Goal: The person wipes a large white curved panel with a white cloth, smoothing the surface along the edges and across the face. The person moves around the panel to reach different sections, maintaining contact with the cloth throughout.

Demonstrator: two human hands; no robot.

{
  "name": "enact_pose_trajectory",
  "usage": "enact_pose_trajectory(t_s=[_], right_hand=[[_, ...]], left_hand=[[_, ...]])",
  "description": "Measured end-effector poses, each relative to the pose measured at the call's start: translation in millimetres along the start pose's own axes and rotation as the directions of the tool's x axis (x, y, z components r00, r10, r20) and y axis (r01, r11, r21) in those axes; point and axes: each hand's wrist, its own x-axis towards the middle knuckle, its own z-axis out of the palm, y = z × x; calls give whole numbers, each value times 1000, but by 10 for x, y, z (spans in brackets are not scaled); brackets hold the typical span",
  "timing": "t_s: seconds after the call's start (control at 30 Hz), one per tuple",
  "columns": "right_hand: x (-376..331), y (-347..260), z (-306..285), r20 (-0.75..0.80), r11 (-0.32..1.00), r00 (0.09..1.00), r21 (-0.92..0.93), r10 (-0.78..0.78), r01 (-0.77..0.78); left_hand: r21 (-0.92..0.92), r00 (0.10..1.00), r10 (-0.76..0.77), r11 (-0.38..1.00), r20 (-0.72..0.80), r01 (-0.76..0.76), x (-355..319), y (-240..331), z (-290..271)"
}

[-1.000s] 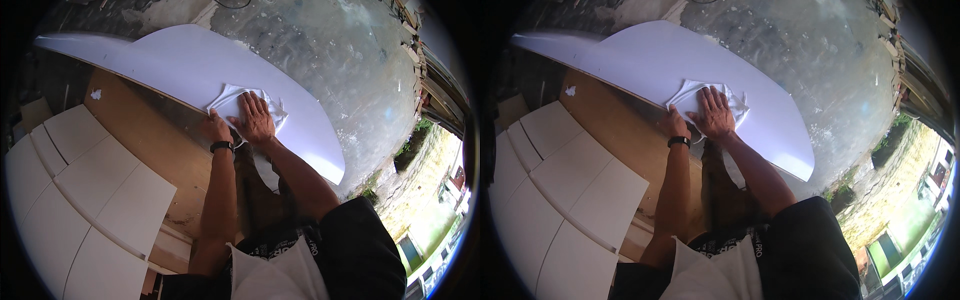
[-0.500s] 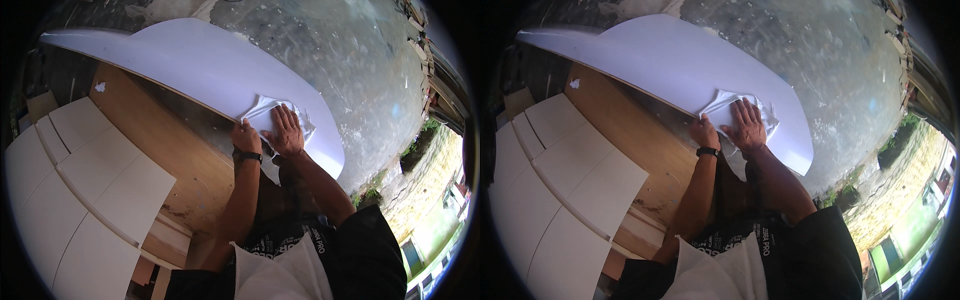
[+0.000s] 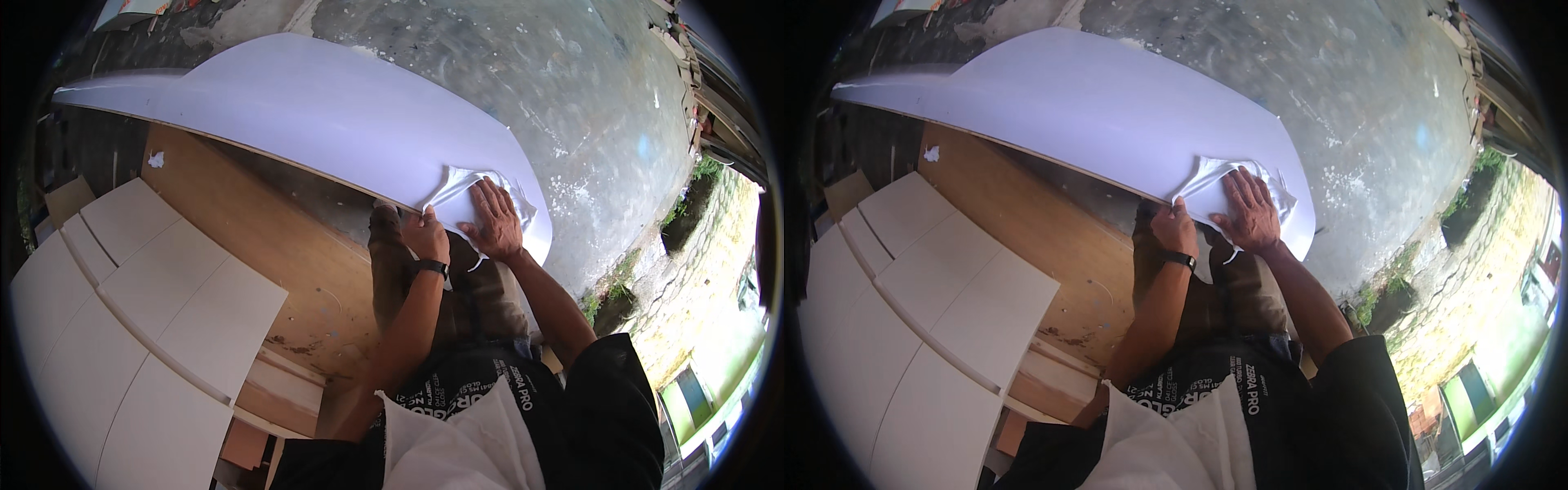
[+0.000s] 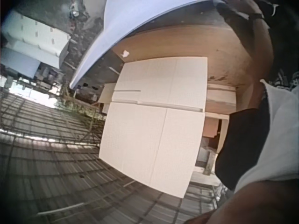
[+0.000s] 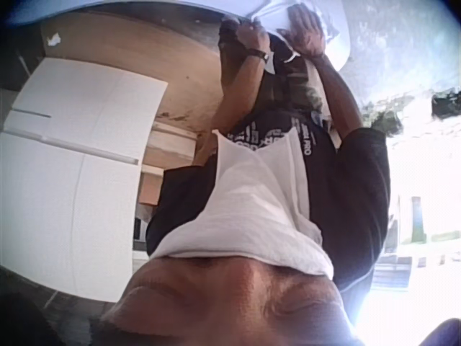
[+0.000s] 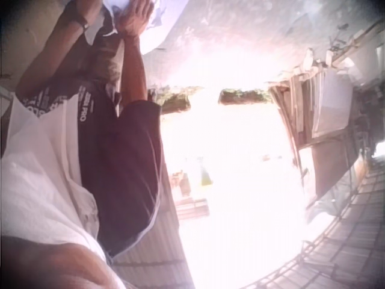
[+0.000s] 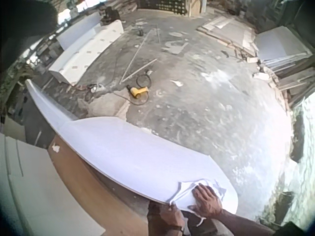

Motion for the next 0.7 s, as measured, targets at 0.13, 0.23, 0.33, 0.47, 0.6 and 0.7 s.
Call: enact_pose_trajectory(t_s=[0.13, 0.23, 0.33, 0.47, 0.6, 0.7], right_hand=[[-127, 72, -12, 16, 999, 999, 37, 29, -30], [-3, -106, 104, 9, 998, 1000, 59, 27, -28], [344, -298, 125, 127, 998, 992, 67, -1, -8], [361, -182, 186, 62, 994, 997, 104, -33, 27], [244, -267, 143, 20, 993, 997, 92, 79, -80], [104, -188, 100, 37, 982, 981, 0, 190, -191]], left_hand=[[12, 997, -66, 998, 37, 65, -60, 14, -33], [17, 999, -27, 1000, 37, 26, -75, -17, -11], [-188, 983, -145, 968, 117, 165, -47, 15, -59], [-98, 990, -95, 990, 109, 106, -34, -97, -98], [106, 995, -66, 993, 77, 57, 104, -247, -89], [32, 1000, -15, 999, -4, 15, 47, -215, 19]])
